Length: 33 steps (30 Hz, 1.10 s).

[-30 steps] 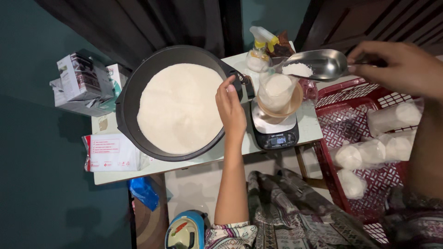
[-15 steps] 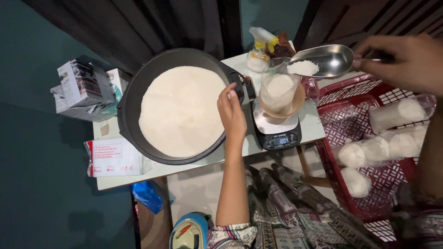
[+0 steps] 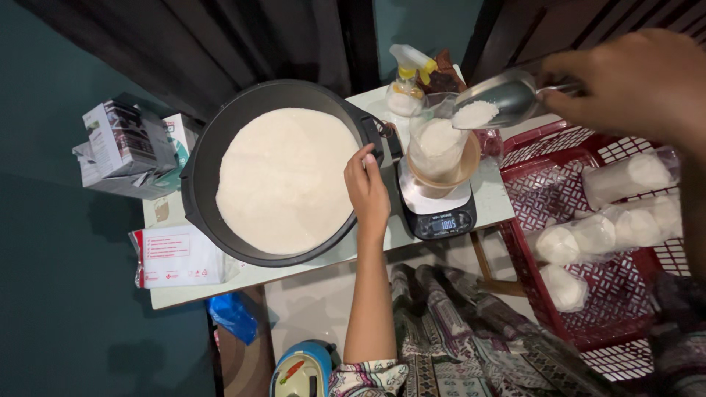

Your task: The person scoops a white granular substance from a large container into small plastic bags, ties them, and places them in a red basket. They also use a digital scale to weigh the contents of a bag.

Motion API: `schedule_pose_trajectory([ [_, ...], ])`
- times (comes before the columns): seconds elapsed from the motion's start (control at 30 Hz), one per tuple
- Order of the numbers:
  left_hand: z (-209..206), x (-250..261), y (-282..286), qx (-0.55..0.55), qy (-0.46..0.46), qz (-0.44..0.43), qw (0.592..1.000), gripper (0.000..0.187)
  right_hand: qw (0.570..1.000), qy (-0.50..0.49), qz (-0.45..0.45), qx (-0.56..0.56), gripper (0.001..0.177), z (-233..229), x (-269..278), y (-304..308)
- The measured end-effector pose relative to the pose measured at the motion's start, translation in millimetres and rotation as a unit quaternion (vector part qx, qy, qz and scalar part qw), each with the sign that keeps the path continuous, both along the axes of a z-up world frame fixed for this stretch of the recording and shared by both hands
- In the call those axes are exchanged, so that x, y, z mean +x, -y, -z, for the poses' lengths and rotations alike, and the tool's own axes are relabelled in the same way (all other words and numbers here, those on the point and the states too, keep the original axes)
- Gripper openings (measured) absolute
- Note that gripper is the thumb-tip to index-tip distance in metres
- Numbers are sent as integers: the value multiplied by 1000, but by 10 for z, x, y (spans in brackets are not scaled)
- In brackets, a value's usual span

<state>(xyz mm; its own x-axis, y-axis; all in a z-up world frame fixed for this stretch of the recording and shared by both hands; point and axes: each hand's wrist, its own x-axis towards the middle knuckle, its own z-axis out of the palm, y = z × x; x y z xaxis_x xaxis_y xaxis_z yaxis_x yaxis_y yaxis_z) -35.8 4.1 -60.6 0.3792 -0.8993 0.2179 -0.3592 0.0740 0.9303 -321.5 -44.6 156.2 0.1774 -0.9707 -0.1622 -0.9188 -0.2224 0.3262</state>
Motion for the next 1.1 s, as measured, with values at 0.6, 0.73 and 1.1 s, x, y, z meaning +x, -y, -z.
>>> schedule_pose_trajectory([
  [0.6,27,22,23,-5,13,-4,1000,38,989,76,81,101,38,48,-205,134],
  [0.73,11,29,23,-6,24,-4,1000,39,981,155,71,95,36,245,-421,150],
  [1.1,-6,91,-3,-26,-83,-9,996,44,934,343,-15,98,34,417,-464,118],
])
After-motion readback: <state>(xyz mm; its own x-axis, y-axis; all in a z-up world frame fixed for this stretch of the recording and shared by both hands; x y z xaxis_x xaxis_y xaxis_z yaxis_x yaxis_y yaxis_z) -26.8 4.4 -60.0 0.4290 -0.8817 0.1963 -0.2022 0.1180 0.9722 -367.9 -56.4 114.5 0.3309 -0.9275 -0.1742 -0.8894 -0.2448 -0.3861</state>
